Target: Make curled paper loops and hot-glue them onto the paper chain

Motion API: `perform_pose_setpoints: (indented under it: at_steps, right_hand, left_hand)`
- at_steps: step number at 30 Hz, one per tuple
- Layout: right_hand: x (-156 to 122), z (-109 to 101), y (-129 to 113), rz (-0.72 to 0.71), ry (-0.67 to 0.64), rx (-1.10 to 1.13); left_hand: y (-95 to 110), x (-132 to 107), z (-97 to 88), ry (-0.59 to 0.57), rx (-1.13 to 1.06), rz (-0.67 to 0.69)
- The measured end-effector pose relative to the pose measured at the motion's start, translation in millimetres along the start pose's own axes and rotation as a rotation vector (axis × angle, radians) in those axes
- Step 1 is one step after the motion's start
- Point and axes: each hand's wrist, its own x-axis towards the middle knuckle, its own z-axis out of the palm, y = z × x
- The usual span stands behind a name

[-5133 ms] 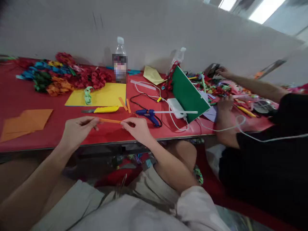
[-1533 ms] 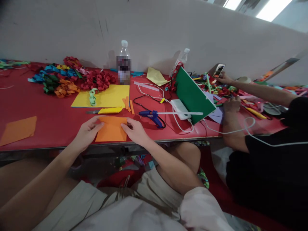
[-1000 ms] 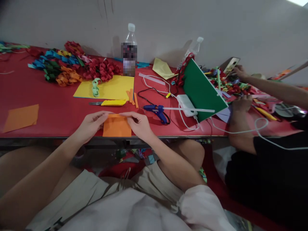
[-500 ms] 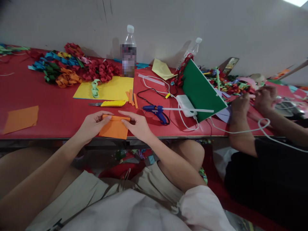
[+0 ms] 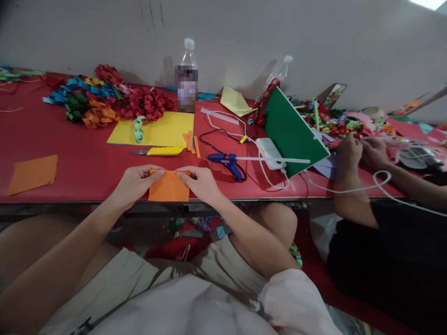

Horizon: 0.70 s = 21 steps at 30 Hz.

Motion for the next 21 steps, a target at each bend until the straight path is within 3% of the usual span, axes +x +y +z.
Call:
perform_pose_setpoints:
  at_steps: [12,21]
  right_hand:
    - [2.0,-3.3,1.9,0.026,-0.052,0.024]
    - [1.0,-6.2,-5.1,-0.035,-0.088,-0.066]
  left_hand:
    - [2.6,-0.5,-1.2,-0.032,0.010,0.014]
    - [-3.0,-2.1,-0.8,-0.053,0.151,0.122]
